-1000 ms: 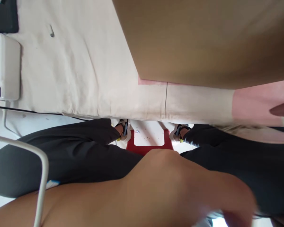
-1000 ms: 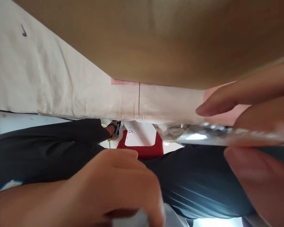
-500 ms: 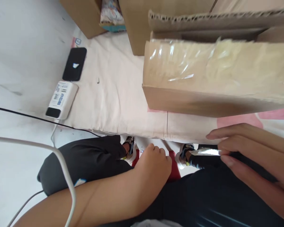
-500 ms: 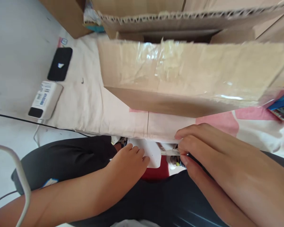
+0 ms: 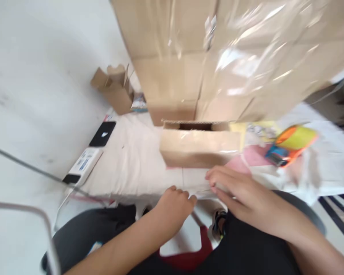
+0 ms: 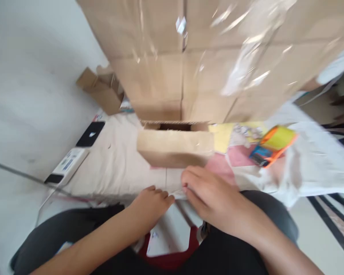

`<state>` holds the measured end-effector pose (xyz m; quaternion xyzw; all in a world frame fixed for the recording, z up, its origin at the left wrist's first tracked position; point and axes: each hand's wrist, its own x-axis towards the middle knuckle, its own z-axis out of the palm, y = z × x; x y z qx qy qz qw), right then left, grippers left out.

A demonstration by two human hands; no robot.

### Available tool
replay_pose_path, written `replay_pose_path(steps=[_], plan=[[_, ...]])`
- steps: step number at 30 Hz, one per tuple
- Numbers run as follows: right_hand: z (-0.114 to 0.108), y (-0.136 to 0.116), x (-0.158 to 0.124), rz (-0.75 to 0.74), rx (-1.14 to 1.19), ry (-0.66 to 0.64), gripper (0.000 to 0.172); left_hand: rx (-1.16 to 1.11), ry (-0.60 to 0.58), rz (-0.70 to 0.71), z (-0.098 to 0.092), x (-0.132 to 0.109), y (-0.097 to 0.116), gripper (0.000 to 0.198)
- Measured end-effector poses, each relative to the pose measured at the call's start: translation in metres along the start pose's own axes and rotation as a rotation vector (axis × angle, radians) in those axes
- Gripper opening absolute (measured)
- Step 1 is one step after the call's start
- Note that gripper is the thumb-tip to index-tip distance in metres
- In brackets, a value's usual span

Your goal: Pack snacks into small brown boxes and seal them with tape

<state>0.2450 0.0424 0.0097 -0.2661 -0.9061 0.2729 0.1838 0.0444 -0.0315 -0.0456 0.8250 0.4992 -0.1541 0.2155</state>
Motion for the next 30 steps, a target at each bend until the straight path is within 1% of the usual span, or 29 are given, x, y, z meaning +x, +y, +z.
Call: replay_pose_path(steps=[3,6,7,8,11,12,14,17,20,25,30], plan=[[-0.004,-0.01,0.002,0.06,0.004,-0.096,0.012,0.011,0.116,-0.087,-0.013,-0.007,-0.003,0.037],[-0.009,-0.009,0.003,0.089,0.016,-0.06,0.01,-0.03,0.259,-0.252,-0.029,-0.014,-0.01,0.026],[-0.01,-0.008,0.003,0.088,0.022,-0.041,0.009,-0.056,0.304,-0.286,-0.034,-0.017,-0.011,0.022],[-0.01,-0.007,0.002,0.08,0.029,-0.02,0.009,-0.089,0.345,-0.294,-0.039,-0.019,-0.011,0.021],[-0.007,-0.004,-0.001,0.039,0.062,0.039,0.007,-0.234,0.459,-0.203,-0.049,-0.022,-0.006,0.035],[-0.006,-0.004,-0.002,0.029,0.074,0.053,0.007,-0.285,0.488,-0.161,-0.049,-0.02,-0.004,0.034],[-0.004,-0.003,-0.002,0.016,0.091,0.078,0.007,-0.391,0.545,-0.101,-0.046,-0.012,-0.001,0.025],[-0.004,0.0,0.0,-0.002,0.085,0.128,0.007,-0.572,0.605,-0.083,-0.037,0.005,-0.005,0.035],[-0.006,0.008,0.003,-0.017,0.082,0.203,0.008,-0.679,0.611,-0.091,-0.03,0.018,-0.012,0.041],[-0.007,0.019,0.006,-0.051,0.123,0.283,0.007,-0.663,0.617,-0.066,-0.025,0.03,-0.021,0.046],[-0.004,0.021,0.006,-0.064,0.12,0.342,0.008,-0.592,0.649,-0.023,-0.024,0.037,-0.028,0.044]])
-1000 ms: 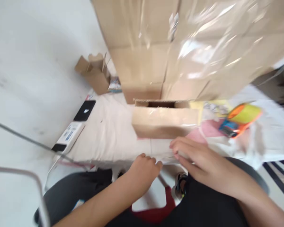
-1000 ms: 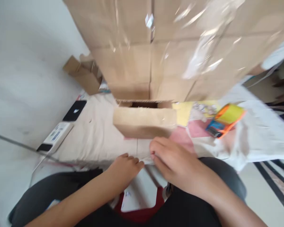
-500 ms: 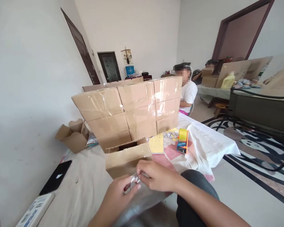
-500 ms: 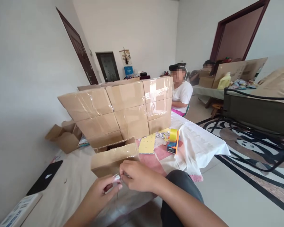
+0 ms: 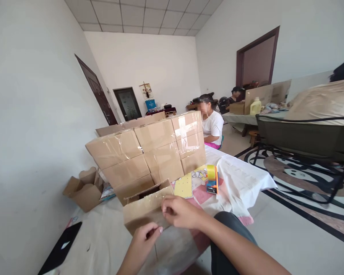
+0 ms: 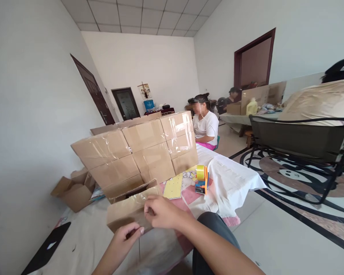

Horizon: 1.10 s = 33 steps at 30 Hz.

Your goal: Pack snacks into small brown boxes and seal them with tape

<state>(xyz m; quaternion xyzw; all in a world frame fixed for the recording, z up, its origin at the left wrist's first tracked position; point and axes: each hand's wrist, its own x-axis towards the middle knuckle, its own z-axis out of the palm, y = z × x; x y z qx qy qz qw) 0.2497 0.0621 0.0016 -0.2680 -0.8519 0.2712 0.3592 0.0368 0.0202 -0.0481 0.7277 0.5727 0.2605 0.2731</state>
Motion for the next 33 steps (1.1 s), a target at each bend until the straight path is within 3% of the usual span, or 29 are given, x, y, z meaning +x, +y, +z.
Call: replay_pose_path(steps=[6,11,13,14,17,19,22,27,33], plan=[[-0.005,-0.001,0.004,-0.029,0.077,0.145,0.014,0.3,0.122,0.108,0.0,-0.003,-0.003,0.031],[-0.017,0.007,0.007,-0.108,0.195,0.363,0.019,0.653,0.661,0.514,-0.018,-0.003,0.0,0.027],[-0.021,0.006,0.007,-0.143,0.203,0.375,0.018,0.783,0.801,0.515,-0.03,0.004,0.001,0.026],[-0.022,0.005,0.006,-0.158,0.196,0.367,0.018,0.846,0.82,0.473,-0.035,0.008,0.0,0.038],[-0.024,-0.002,0.004,-0.195,0.162,0.306,0.016,0.983,0.683,0.308,-0.042,0.02,-0.004,0.077],[-0.023,-0.005,0.004,-0.21,0.15,0.252,0.015,1.004,0.547,0.2,-0.039,0.025,-0.009,0.088],[-0.022,-0.004,0.005,-0.214,0.139,0.2,0.014,0.936,0.442,0.126,-0.031,0.027,-0.013,0.088],[-0.028,-0.006,0.009,-0.172,0.187,0.145,0.012,0.795,0.396,0.126,-0.023,0.023,-0.011,0.086],[-0.046,-0.015,0.042,-0.043,0.797,-0.125,0.024,0.786,0.426,0.148,-0.022,0.021,-0.016,0.082]])
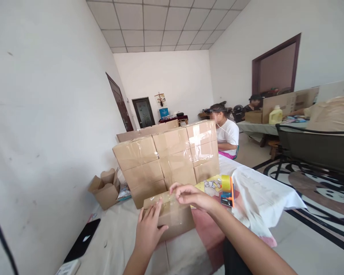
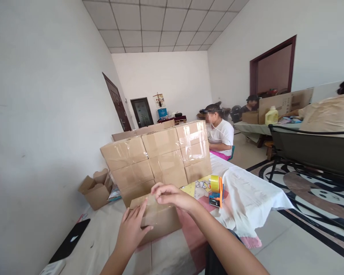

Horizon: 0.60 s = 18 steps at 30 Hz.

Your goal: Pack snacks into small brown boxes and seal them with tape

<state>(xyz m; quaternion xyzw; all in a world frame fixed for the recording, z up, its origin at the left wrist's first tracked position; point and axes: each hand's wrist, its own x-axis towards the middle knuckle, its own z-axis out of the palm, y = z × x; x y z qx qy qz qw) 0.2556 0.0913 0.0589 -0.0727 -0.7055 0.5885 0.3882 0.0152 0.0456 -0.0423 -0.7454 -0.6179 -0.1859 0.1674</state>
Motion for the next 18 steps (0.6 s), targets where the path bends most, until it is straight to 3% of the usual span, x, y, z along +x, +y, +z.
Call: replay_pose_path(steps=[2,5,7,9,13,18], plan=[[-0.009,0.003,0.02,0.038,0.013,-0.053,0.022,0.008,0.022,0.001,0.003,0.001,-0.003,0.081],[-0.023,0.022,0.049,0.164,-0.461,-0.014,0.011,0.015,0.033,-0.01,0.002,0.003,-0.001,0.081],[-0.029,0.042,0.059,0.27,-0.759,0.067,0.014,0.013,0.017,-0.007,-0.004,0.003,0.005,0.084],[-0.032,0.062,0.062,0.336,-0.835,0.116,0.017,0.021,-0.007,0.001,-0.011,0.004,0.011,0.088],[-0.04,0.088,0.063,0.281,-0.975,0.035,0.018,0.055,-0.071,0.026,-0.02,0.009,0.017,0.09],[-0.045,0.098,0.063,0.216,-1.072,0.009,0.021,0.052,-0.082,0.021,-0.022,0.008,0.017,0.091]])
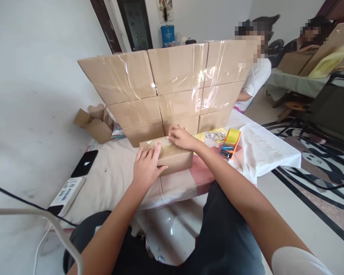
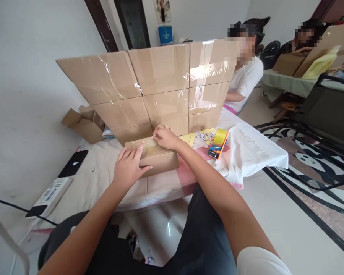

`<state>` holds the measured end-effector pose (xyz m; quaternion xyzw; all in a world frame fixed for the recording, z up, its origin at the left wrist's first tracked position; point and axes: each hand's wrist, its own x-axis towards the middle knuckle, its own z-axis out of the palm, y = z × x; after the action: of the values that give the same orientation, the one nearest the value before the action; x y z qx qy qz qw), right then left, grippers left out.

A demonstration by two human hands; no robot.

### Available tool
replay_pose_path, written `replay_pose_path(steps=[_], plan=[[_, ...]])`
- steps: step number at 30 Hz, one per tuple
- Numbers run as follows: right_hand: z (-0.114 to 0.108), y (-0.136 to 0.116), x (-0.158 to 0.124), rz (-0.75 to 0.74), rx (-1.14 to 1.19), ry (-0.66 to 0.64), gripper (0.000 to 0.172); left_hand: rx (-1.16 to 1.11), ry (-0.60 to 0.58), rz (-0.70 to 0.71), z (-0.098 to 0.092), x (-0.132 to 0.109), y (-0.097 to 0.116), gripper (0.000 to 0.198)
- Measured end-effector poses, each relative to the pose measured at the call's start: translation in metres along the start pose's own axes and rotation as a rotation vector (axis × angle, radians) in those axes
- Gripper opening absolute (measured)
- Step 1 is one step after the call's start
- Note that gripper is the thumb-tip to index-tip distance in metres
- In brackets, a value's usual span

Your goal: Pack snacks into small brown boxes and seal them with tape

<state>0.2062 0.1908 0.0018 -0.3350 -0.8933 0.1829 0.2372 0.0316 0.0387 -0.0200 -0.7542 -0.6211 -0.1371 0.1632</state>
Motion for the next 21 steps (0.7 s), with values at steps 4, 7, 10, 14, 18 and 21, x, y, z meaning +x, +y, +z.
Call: replay_pose_path(steps=[4,7,10,14,18,21], plan=[[-0.003,-0.003,-0.005,-0.101,0.041,0.102,0.021,0.018,0.004,0.003,0.0,0.0,0.001,0.093],[-0.022,-0.009,-0.015,-0.176,0.229,0.284,0.027,0.015,0.002,-0.011,0.0,0.001,0.001,0.096],[-0.047,-0.017,-0.03,-0.187,0.476,0.377,0.036,0.004,0.007,-0.023,0.001,0.001,0.001,0.098],[-0.062,-0.027,-0.045,-0.099,0.706,0.239,0.04,-0.019,0.015,-0.034,0.003,0.0,0.001,0.1],[-0.052,-0.027,-0.035,-0.079,0.487,0.083,0.037,-0.029,0.02,-0.043,0.003,0.0,0.001,0.102],[-0.035,-0.02,-0.02,-0.051,0.179,-0.001,0.03,-0.015,0.019,-0.008,0.002,-0.001,0.003,0.1]])
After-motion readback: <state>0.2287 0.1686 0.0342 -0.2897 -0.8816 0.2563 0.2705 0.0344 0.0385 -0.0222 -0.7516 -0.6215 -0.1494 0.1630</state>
